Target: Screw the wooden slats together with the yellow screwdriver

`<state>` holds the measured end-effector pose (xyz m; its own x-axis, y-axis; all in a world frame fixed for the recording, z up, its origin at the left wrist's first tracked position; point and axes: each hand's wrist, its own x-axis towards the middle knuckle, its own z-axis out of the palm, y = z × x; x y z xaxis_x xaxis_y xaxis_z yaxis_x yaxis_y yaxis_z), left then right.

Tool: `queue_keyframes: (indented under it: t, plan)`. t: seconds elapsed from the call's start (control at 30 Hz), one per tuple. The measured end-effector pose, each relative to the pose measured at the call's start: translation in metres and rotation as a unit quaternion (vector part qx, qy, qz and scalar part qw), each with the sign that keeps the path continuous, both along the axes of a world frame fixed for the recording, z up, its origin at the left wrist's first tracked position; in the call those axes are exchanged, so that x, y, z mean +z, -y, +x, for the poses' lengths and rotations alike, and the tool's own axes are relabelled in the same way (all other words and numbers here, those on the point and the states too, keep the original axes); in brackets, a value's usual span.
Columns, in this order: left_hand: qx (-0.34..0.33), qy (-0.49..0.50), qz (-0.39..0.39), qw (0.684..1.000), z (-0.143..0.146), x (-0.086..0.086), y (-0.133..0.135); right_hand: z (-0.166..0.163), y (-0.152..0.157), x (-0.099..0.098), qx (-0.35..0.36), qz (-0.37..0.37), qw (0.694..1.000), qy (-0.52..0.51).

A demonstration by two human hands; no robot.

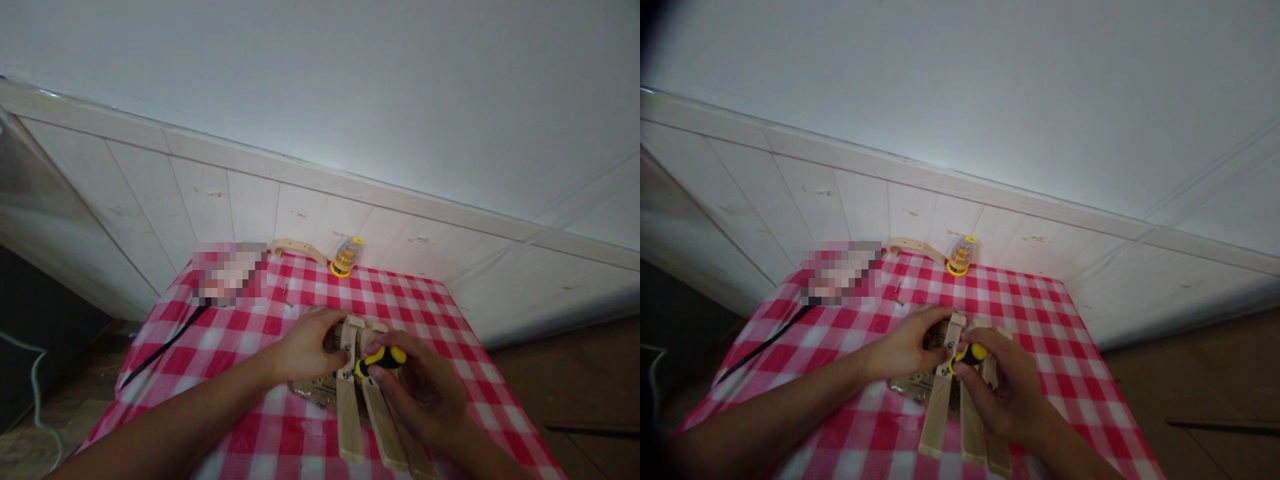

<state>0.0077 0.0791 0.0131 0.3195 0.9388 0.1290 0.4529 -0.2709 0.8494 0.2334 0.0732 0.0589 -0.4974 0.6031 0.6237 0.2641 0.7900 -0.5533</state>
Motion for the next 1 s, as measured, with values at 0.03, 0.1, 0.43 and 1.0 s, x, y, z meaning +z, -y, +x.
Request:
queue_keyframes:
  t: [0.03, 0.1, 0.43, 1.0]
  plan:
    - [0.000, 0.001, -0.001, 1.000, 0.000, 0.000, 0.000, 0.000, 0.000, 0.000, 0.000, 0.001, 1.000, 0.001]
    - [0.001, 0.001, -0.003, 1.000, 0.000, 0.001, 0.000, -0.001, 0.000, -0.001, -0.003, 0.003, 1.000, 0.003]
    - [0.000, -0.003, -0.006, 1.000, 0.000, 0.002, 0.001, -0.003, -0.001, -0.001, -0.004, -0.016, 1.000, -0.018]
    - [-0.008, 0.001, 0.005, 1.000, 0.000, 0.000, 0.000, -0.003, -0.012, -0.015, -0.056, -0.070, 0.991, -0.101]
